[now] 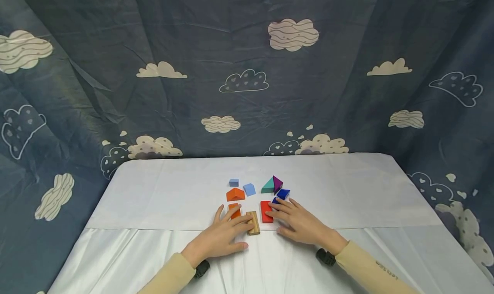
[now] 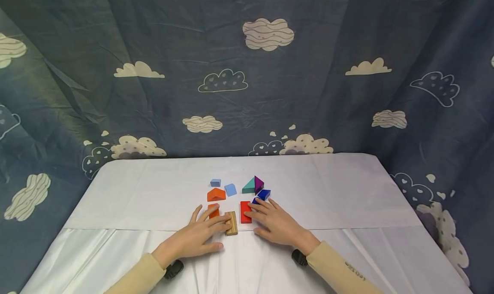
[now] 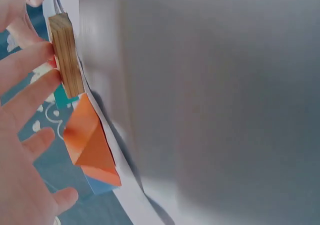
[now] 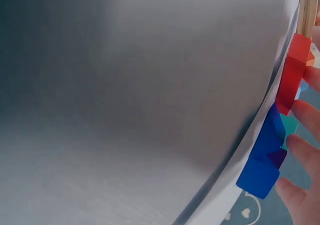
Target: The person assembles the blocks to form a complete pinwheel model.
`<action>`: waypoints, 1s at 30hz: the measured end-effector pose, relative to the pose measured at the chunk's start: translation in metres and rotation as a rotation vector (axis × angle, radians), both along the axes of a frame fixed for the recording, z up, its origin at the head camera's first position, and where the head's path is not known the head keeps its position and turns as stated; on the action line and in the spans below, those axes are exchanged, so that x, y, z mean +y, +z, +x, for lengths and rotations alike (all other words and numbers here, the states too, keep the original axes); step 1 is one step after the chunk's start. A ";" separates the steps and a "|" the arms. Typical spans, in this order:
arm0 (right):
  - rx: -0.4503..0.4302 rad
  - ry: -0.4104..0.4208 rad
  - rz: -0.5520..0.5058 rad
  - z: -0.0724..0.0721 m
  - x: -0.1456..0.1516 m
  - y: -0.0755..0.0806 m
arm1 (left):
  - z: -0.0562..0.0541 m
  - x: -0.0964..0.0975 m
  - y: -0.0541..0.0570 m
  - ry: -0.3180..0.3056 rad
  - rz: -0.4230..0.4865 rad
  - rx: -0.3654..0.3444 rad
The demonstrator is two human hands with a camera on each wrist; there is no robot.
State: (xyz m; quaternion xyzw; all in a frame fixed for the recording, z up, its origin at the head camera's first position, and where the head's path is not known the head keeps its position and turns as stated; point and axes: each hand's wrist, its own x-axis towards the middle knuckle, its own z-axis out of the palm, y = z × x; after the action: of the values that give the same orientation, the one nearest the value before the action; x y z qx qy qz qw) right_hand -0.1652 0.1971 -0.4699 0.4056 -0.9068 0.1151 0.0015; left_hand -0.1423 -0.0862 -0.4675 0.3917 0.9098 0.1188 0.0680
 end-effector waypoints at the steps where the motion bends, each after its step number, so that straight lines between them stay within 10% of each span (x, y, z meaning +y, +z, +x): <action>1: 0.003 0.000 -0.005 -0.001 0.000 0.000 | 0.002 0.001 0.000 -0.012 -0.001 0.001; 30: -0.024 0.055 0.028 0.000 -0.008 0.003 | 0.016 0.018 0.002 -0.159 0.014 -0.002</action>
State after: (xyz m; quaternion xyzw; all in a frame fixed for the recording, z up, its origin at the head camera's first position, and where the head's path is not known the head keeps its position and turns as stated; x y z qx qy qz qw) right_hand -0.1649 0.1890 -0.4672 0.4291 -0.8967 0.1072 -0.0183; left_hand -0.1259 -0.0686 -0.4660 0.4632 0.8749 0.1199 0.0752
